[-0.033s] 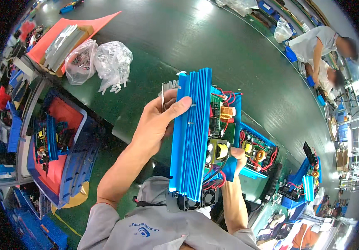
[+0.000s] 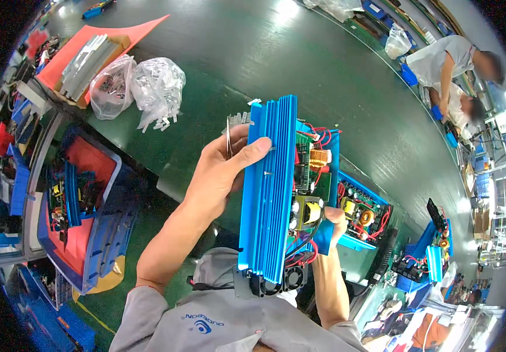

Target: The recorder is assembling electronic components, specifically power inverters, by securing boards into housings and connecting parts.

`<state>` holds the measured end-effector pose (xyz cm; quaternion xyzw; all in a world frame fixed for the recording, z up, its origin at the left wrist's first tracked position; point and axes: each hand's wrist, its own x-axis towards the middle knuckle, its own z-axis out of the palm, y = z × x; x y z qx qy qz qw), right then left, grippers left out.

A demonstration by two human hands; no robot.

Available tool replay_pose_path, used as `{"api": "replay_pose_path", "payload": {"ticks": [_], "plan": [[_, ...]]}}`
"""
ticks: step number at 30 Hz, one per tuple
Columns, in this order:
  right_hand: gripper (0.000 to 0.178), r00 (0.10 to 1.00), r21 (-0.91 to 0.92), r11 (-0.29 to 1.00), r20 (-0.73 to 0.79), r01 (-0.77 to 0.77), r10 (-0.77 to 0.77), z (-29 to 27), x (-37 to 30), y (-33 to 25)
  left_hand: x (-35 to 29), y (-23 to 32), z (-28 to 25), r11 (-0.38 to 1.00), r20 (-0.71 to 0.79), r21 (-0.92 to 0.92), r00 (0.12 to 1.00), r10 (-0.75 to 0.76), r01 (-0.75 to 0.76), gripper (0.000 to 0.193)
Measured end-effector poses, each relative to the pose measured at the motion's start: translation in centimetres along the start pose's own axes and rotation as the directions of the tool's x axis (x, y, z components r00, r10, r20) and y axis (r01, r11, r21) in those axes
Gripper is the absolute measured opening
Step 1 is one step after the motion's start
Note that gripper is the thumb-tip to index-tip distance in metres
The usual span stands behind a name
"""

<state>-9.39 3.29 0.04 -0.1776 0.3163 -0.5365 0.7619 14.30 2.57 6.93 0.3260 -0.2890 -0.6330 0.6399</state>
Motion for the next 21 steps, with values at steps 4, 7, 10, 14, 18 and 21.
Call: {"api": "replay_pose_path", "payload": {"ticks": [4,7,10,14,18,21], "plan": [[0.086,0.995,-0.067,0.996,0.081,-0.06,0.065,-1.6,0.2,-0.1,0.0,0.3,0.2,1.0,-0.018,0.019,1.0,-0.006,0.007,0.044],[0.088,0.994,0.003,0.999,0.096,-0.051,0.051,-0.9,-0.2,0.3,0.0,0.1,0.6,0.963,-0.048,0.249,0.992,0.117,-0.101,0.045],[0.081,0.997,-0.023,0.999,0.066,-0.028,0.029,-0.6,-0.1,0.3,0.0,0.5,0.3,0.954,-0.036,0.294,0.997,0.073,-0.059,0.046],[0.059,0.991,-0.08,0.991,-0.076,0.105,-0.112,-4.5,-0.2,0.0,0.6,-1.4,-0.6,0.962,-0.086,0.26,0.99,0.112,-0.086,0.042],[0.034,0.987,-0.235,0.968,-0.106,0.093,-0.12,-1.3,-2.2,0.0,0.3,-4.0,-0.9,0.999,-0.129,0.038,0.992,-0.011,0.016,0.038],[0.052,0.998,-0.097,0.994,0.012,0.055,-0.054,-1.2,-2.9,-0.4,-0.8,-4.6,-0.9,0.997,-0.101,-0.062,0.993,-0.058,0.052,0.035]]}}
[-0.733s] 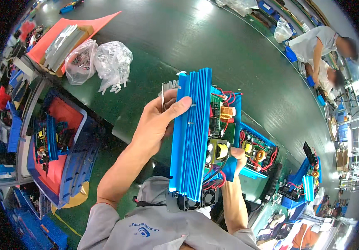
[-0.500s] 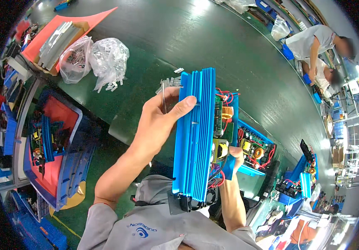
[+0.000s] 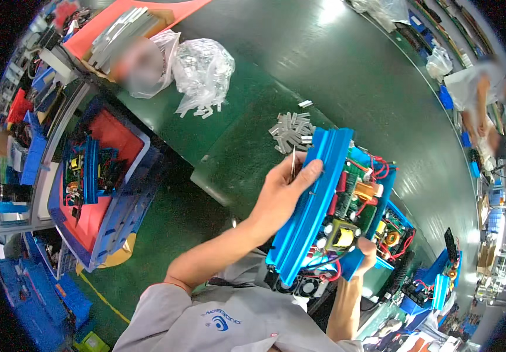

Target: The recorder is assembling electronic components, specifically power inverters, by securing boards into housings and connecting parts.

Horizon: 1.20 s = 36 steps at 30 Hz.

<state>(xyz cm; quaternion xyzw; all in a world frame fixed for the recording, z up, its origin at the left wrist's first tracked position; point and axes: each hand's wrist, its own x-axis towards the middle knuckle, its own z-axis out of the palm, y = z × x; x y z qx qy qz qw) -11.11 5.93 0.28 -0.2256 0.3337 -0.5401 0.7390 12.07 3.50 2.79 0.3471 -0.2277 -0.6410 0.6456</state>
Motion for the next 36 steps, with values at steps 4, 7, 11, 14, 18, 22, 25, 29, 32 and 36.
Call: {"api": "replay_pose_path", "payload": {"ticks": [4,7,11,14,18,22,25,29,32,36], "plan": [[0.058,1.0,0.073,0.997,0.02,-0.017,0.016,-1.0,-0.8,-0.3,-0.4,-0.9,-0.1,0.991,-0.024,0.113,0.997,0.077,-0.074,0.035],[0.056,1.0,0.047,0.999,0.001,-0.012,0.012,-1.4,-0.9,-0.2,-0.1,-0.9,-0.5,0.974,-0.016,0.221,0.998,0.053,-0.048,0.038],[0.047,0.998,0.025,0.999,-0.047,0.039,-0.038,-1.5,-0.8,0.4,-1.9,0.7,-0.7,0.995,0.089,-0.034,0.992,-0.088,0.091,0.043],[0.05,0.995,0.077,0.996,-0.093,0.055,-0.048,0.1,-1.0,0.6,-3.9,0.4,-1.6,0.997,0.169,0.044,0.983,-0.069,0.063,0.048],[0.055,0.995,0.152,0.988,-0.098,-0.013,0.028,-1.3,-0.9,1.0,-5.0,1.2,-2.0,0.993,0.14,0.099,0.987,-0.083,0.069,0.045],[0.058,0.993,0.252,0.96,0.022,-0.12,0.119,-0.7,-0.4,1.3,-4.9,1.9,-2.2,0.986,0.112,0.101,0.983,-0.144,0.133,0.043],[0.066,0.986,0.106,0.988,0.138,-0.11,0.095,1.6,-0.6,1.0,-4.8,1.7,-1.7,0.975,-0.009,0.145,0.985,-0.17,0.169,0.041],[0.06,0.998,-0.053,0.998,-0.063,-0.014,0.01,1.6,-0.6,1.9,-4.9,1.6,-1.9,0.979,-0.056,0.079,0.981,-0.186,0.19,0.04],[0.054,0.997,-0.008,0.999,-0.069,-0.039,0.039,2.4,-0.8,1.8,-4.8,2.1,-1.8,0.977,-0.01,0.049,0.979,-0.205,0.206,0.04],[0.043,0.953,-0.167,0.982,-0.274,0.085,-0.129,-2.5,-1.4,2.9,-4.8,1.8,-2.2,0.97,-0.007,-0.003,0.97,-0.242,0.242,0.045]]}}
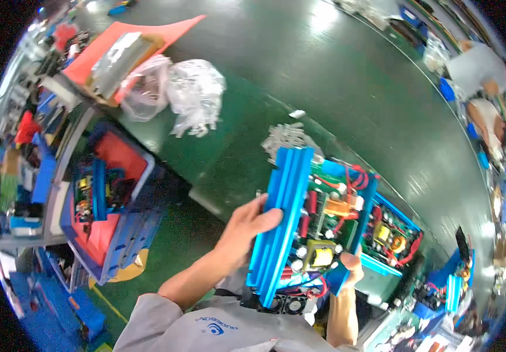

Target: The recorder is assembling electronic components, specifically power inverters, by securing boards into housings and connecting parts.

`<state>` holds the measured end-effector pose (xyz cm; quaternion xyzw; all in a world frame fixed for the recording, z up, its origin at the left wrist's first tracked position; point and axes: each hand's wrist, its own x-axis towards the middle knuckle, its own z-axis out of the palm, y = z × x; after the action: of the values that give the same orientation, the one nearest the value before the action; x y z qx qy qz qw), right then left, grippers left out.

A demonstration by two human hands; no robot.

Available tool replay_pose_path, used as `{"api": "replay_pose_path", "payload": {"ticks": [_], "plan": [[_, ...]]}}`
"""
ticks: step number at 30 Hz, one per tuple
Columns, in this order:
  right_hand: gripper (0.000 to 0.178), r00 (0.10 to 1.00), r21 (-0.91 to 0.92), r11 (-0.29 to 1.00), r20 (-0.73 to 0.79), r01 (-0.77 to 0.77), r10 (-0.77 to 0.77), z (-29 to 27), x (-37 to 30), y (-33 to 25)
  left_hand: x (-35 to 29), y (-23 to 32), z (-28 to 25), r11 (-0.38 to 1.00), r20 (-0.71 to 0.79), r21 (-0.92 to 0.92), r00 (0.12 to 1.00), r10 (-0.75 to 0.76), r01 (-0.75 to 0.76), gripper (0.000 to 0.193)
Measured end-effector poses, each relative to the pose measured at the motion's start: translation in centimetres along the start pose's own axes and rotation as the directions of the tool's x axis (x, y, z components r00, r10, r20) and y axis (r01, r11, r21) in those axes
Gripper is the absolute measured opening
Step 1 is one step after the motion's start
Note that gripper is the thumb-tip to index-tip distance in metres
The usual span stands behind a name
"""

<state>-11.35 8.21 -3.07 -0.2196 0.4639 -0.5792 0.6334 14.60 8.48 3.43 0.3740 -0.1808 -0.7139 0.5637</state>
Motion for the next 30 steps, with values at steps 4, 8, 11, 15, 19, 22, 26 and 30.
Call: {"api": "replay_pose_path", "payload": {"ticks": [4,8,11,15,19,22,26,30], "plan": [[0.052,0.985,0.004,0.998,0.165,-0.056,0.055,-3.4,0.9,0.6,0.2,0.2,-1.1,0.998,0.132,0.002,0.989,-0.061,0.061,0.05],[0.065,0.969,0.094,0.989,0.229,-0.114,0.09,-3.9,0.9,1.6,-0.9,0.3,-2.4,0.993,0.202,0.072,0.974,-0.106,0.093,0.049],[0.076,0.954,0.003,0.992,0.278,-0.123,0.117,-3.0,0.4,2.2,-1.3,-1.3,-4.9,0.976,0.057,0.219,0.998,-0.017,0.004,0.058],[0.074,0.968,-0.083,0.997,0.251,0.003,0.018,-1.6,0.4,4.0,-5.6,1.4,-4.0,0.76,-0.104,0.621,0.94,0.324,-0.193,0.064],[0.093,0.927,-0.285,0.959,0.36,-0.003,0.11,7.5,-2.0,3.4,-9.1,2.8,-3.4,0.507,-0.223,0.862,0.888,0.403,-0.014,0.063],[0.101,0.775,-0.461,0.885,0.583,0.067,0.245,12.3,-1.9,4.1,-11.1,1.4,-7.1,0.58,-0.383,0.815,0.748,0.542,-0.004,0.054],[0.071,0.542,-0.523,0.833,0.759,0.18,0.36,15.7,-2.6,4.0,-16.3,4.0,-9.8,0.726,-0.646,0.684,0.524,0.555,0.074,0.047],[0.045,0.508,-0.444,0.794,0.837,0.415,0.202,14.1,-2.6,3.7,-20.2,7.4,-17.4,0.561,-0.563,0.825,0.173,0.808,0.063,0.038]]}}
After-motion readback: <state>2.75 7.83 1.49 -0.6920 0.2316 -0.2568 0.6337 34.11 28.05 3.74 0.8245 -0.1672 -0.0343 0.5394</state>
